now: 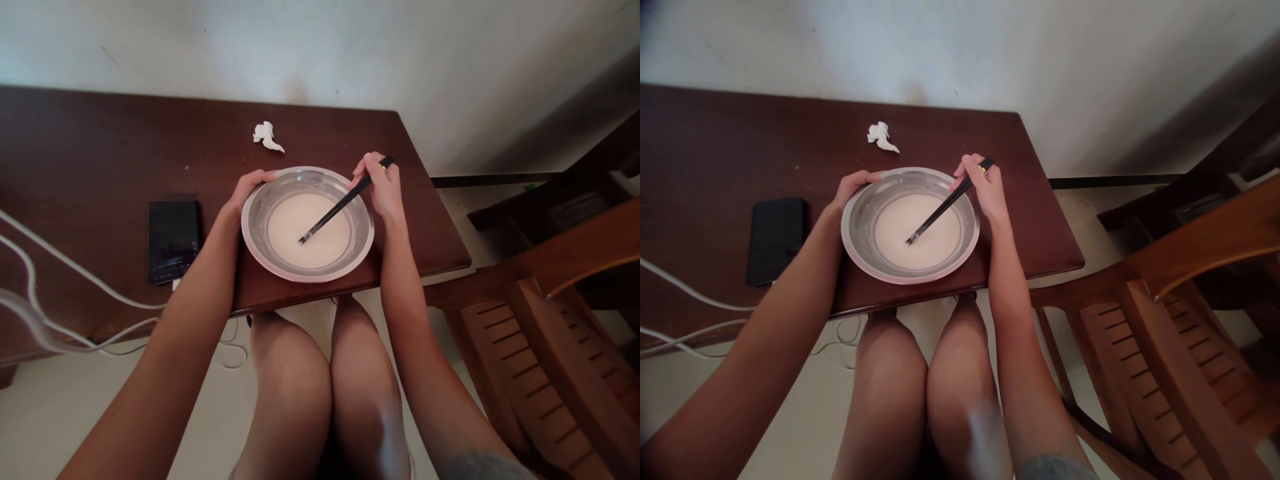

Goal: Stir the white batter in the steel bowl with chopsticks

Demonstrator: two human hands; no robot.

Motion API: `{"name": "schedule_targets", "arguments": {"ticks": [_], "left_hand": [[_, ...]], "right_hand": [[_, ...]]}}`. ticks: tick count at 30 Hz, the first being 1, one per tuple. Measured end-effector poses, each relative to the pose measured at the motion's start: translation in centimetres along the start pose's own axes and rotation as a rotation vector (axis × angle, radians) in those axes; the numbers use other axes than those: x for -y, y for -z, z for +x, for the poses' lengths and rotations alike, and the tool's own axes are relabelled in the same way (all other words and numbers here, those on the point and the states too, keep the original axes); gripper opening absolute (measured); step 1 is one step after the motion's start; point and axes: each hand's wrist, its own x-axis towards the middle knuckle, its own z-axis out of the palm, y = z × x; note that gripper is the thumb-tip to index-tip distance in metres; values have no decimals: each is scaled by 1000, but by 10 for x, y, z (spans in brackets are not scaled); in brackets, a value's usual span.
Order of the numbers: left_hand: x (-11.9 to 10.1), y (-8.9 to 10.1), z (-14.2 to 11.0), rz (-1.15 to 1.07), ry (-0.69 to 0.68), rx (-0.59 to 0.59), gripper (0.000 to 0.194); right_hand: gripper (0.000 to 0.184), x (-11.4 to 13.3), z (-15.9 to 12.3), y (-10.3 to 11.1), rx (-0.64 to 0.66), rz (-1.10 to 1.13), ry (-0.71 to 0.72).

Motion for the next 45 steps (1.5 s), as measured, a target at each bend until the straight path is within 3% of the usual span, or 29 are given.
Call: {"name": "schedule_targets", "arguments": {"ticks": [6, 12, 18, 23, 29, 35, 40, 45], "left_hand": [[-1, -2, -2, -12, -11, 7, 48], [0, -4, -2, -42, -25, 21, 48], [0, 0, 1, -34, -19, 2, 48], [0, 0, 2, -39, -15, 10, 46], [0, 0, 0, 22, -37, 39, 50], [0, 1, 0, 33, -31, 30, 52], [0, -1, 1, -7, -39, 15, 47], [0, -1, 1, -48, -28, 19, 43]], "right_hand": [[53, 4, 0, 3, -139, -8, 0], [50, 1, -1, -1, 37, -20, -11], [57, -1, 2, 4, -159, -30, 33], [49, 2, -1, -1, 34, 0, 1], [55, 4, 0, 3, -116, -27, 20], [55, 4, -2, -1, 13, -29, -36], [59, 1, 1, 4, -137, -4, 1], [56, 3, -1, 0, 26, -8, -36]]}}
